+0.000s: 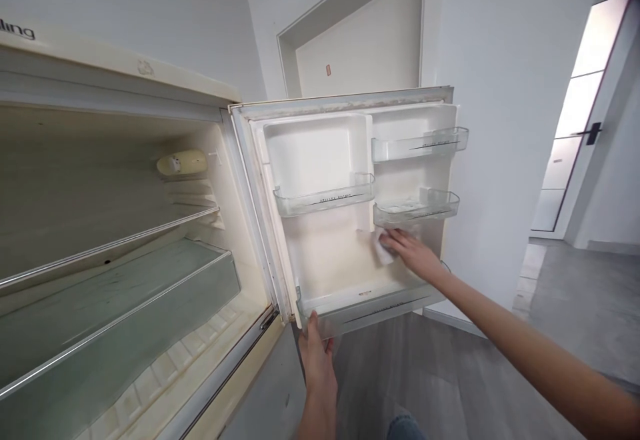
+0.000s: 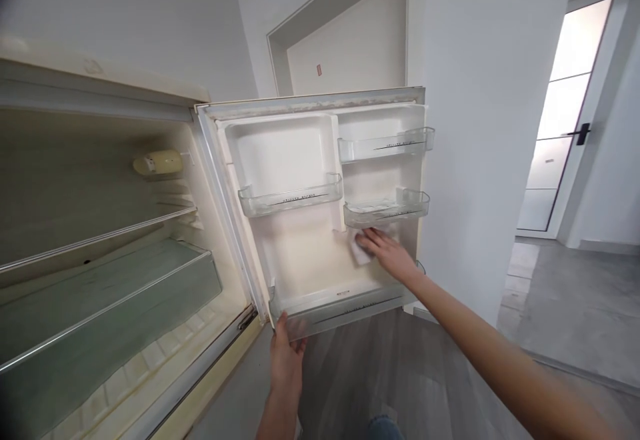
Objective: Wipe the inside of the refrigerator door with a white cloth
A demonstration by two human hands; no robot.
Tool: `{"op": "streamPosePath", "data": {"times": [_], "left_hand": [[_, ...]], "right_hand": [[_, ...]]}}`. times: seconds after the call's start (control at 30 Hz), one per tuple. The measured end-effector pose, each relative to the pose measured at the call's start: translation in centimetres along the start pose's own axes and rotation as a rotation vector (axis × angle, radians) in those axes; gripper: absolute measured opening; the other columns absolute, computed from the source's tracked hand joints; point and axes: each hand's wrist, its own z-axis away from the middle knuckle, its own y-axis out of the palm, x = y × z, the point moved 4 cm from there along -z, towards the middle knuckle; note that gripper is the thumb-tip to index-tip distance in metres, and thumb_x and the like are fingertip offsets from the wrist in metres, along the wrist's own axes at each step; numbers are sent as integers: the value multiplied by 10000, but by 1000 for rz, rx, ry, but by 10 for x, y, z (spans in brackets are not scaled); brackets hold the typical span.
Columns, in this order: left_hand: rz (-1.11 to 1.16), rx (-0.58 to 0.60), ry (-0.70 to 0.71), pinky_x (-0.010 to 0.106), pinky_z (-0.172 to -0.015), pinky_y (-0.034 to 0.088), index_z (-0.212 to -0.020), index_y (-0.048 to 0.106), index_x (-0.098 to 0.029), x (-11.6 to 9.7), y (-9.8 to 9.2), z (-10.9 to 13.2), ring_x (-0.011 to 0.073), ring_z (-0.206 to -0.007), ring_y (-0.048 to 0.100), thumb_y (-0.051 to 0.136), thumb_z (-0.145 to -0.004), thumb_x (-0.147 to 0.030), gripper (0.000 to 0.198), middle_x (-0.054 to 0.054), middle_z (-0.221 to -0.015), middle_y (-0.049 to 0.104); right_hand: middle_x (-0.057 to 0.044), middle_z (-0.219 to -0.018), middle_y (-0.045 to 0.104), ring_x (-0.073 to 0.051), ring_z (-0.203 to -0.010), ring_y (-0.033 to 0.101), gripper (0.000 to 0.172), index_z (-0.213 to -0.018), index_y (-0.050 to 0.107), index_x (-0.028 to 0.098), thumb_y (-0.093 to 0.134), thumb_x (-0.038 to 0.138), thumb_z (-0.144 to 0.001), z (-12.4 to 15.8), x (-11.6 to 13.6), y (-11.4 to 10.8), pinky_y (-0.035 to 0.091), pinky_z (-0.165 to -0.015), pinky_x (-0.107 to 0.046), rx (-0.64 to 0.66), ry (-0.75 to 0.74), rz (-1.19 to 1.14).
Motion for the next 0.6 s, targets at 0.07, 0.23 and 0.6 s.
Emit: {"op": "streamPosePath", "data": {"times": [0.07, 0.23, 0.6], "left_hand": [[5, -1, -6, 402, -980, 462, -1152, 493, -257, 0, 0, 2, 264, -1185, 558, 649, -605, -627, 679, 111, -1320, 550], [-7, 14, -5, 374, -939, 478, -1200, 466, -280, 0, -2, 4, 263, -1214, 536, 646, -605, -635, 715, 101, -1364, 519], [20, 9, 11, 293, -804, 494, -1170, 489, -280, 3, 1, 1, 212, -1140, 584, 622, -625, -639, 667, 67, -1333, 557]], "right_hand": [[-81, -1405, 449, -249, -1306, 373, 523, -1295, 511, 200, 323, 27, -838, 4, -21, -1, 403, -993, -427, -25, 66, 44], [-122, -1383, 458, -297, -1293, 342, 442, -1302, 507, 149, 348, 135, -889, 4, -31, 0, 359, -978, -444, -18, 24, 117], [5, -1468, 374, -189, -1192, 475, 550, -1417, 341, 328, 419, 149, -902, -29, 93, 14, 359, -986, -393, 187, -624, -82]]}}
